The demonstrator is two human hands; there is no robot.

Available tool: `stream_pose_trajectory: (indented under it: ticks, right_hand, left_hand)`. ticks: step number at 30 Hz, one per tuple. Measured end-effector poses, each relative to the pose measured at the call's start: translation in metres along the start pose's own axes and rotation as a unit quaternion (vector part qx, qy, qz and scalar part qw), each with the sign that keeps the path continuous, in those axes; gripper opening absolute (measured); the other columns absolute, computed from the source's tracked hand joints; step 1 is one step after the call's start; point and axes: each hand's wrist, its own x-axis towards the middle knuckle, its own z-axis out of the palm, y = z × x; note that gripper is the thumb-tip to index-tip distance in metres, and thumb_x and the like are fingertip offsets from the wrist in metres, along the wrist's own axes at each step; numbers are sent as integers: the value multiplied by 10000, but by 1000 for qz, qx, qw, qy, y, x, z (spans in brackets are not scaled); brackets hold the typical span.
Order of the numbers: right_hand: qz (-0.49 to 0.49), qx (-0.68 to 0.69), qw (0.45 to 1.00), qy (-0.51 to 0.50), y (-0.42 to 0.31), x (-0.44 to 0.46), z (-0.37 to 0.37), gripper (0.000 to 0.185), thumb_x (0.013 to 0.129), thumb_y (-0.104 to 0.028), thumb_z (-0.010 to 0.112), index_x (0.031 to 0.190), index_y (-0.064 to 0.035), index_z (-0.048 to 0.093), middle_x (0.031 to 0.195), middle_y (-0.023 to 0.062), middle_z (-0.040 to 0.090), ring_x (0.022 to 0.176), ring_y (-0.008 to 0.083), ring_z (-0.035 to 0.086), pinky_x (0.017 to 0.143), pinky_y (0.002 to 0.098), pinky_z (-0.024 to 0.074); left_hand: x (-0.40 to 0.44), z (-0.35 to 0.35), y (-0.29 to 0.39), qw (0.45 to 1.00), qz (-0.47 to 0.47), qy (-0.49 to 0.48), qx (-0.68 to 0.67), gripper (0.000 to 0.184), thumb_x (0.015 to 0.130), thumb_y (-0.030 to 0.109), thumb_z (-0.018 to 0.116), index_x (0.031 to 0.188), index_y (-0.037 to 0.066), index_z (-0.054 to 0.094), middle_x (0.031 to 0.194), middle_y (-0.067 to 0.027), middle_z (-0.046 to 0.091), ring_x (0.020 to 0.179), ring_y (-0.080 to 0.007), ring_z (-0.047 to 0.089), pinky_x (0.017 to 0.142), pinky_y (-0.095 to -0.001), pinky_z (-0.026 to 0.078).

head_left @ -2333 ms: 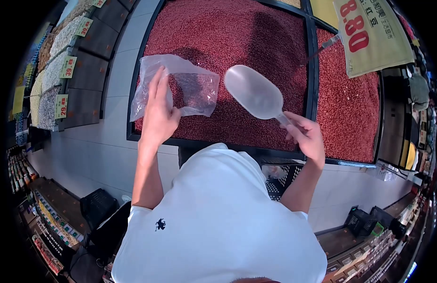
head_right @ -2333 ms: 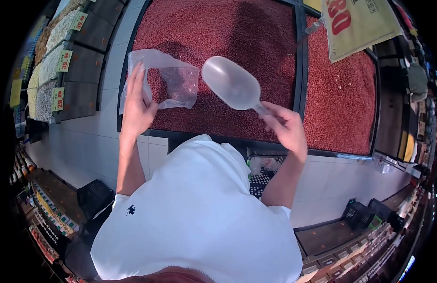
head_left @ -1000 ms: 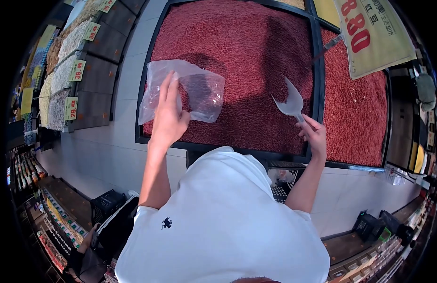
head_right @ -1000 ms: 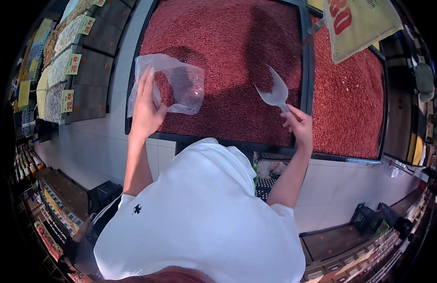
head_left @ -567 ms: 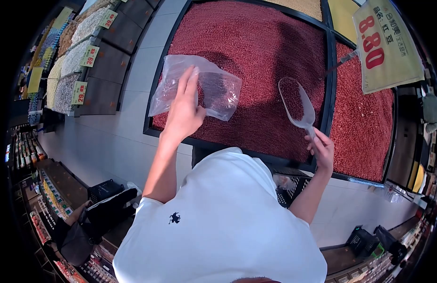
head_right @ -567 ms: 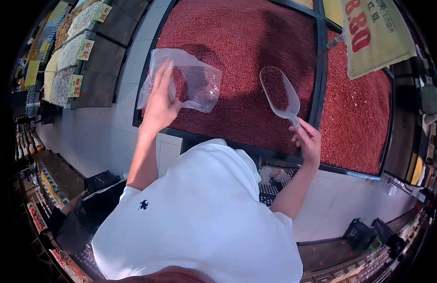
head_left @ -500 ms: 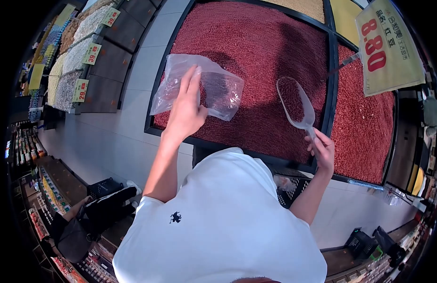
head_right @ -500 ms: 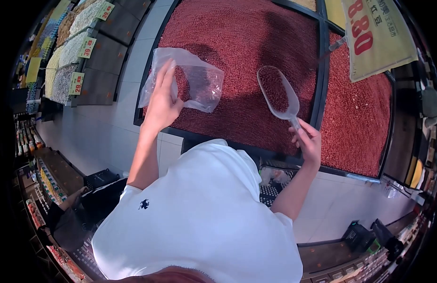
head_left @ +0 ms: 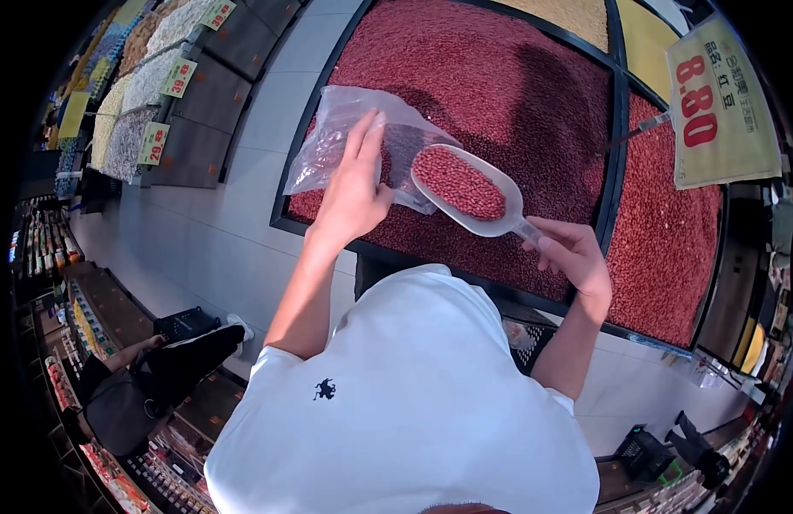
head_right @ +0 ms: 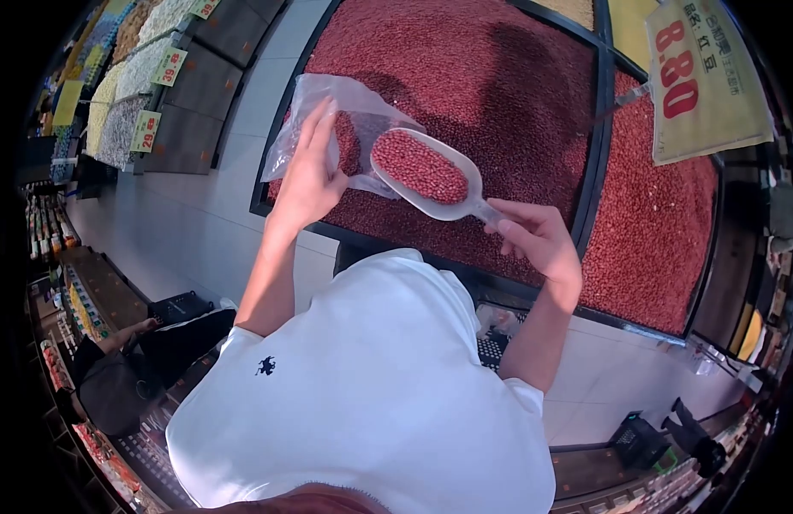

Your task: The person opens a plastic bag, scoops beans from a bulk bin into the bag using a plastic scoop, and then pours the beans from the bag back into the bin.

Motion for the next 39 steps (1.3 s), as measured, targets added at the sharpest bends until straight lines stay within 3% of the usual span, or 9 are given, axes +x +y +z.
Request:
stream_pose_trajectory:
  ticks: [6, 10, 11, 15, 18, 27, 33, 37, 39]
  right_hand:
    - [6, -75, 997, -8, -26, 51, 56, 359, 995, -86, 684, 1345, -12, 714, 897, 37, 746, 693, 55, 624, 631, 239, 543]
    - [-71, -288, 955, 10, -41, 72, 83, 272, 965, -119, 667, 1210, -45, 761, 771, 150, 719, 653, 257, 691, 674, 375, 565]
    - [-143, -347, 927, 13, -45, 75, 87, 351, 963, -91, 675, 1308, -60, 729, 686, 130, 638, 578, 173, 625, 622, 363, 525]
    - [-215, -382, 898, 46, -45, 85, 106, 305, 926, -93, 683, 1226, -66, 730, 841, 236, 699, 788, 455, 688, 694, 511, 543]
    - [-217, -419, 880, 60, -52, 83, 115, 294, 917, -82, 682, 1207, -45, 707, 864, 231, 699, 800, 458, 687, 704, 525, 546]
    - [-243, -411, 873, 101, -50, 70, 108, 346, 925, -85, 695, 1269, -47, 706, 973, 200, 731, 785, 376, 717, 698, 454, 574]
    - [-88, -153, 981, 77, -20, 48, 72, 384, 983, -96, 700, 1362, -35, 701, 992, 107, 776, 718, 143, 660, 697, 290, 565]
    - [-24, 35, 996, 81, 9, 22, 42, 372, 1012, -105, 679, 1372, -12, 689, 1024, 91, 788, 740, 95, 670, 653, 231, 546]
    - [2, 65, 993, 94, 26, 6, 24, 383, 1008, -113, 680, 1374, 0, 682, 1044, 115, 788, 722, 92, 666, 608, 217, 517]
  left_hand:
    - [0, -5, 1, 999, -19, -2, -28, 926, 698, -154, 622, 1579, -24, 372, 1668, -222, 310, 1473, -459, 431, 1161, -459, 466]
    - [1, -8, -1, 999, -27, 0, -45, 984, 686, -169, 639, 1612, 28, 372, 1695, -199, 304, 1551, -422, 339, 1219, -427, 391]
    - [1, -9, -1, 999, -27, 3, -46, 982, 686, -170, 635, 1611, 28, 372, 1695, -198, 306, 1551, -422, 340, 1218, -426, 392]
    - [0, -12, 1, 998, -34, 4, -51, 976, 690, -170, 613, 1614, 32, 370, 1695, -194, 308, 1550, -421, 344, 1211, -424, 398]
    - [0, -13, 1, 999, -12, 16, -29, 921, 685, -159, 607, 1570, -26, 386, 1668, -220, 318, 1474, -462, 427, 1158, -455, 465]
    - [1, -10, 1, 999, -27, 7, -39, 900, 697, -153, 628, 1558, -32, 399, 1671, -209, 319, 1507, -444, 388, 1222, -463, 393]
    - [0, -4, -2, 1000, 1, 3, 1, 950, 739, -196, 603, 1625, 23, 341, 1691, -182, 291, 1425, -382, 515, 742, -318, 614]
    - [2, -3, 1, 996, -59, -18, -64, 987, 705, -130, 650, 1630, 55, 359, 1687, -186, 332, 1550, -379, 366, 1194, -410, 413]
    - [3, -1, 0, 999, -36, -10, -27, 983, 707, -136, 651, 1627, 54, 363, 1687, -184, 335, 1548, -366, 375, 1115, -380, 477]
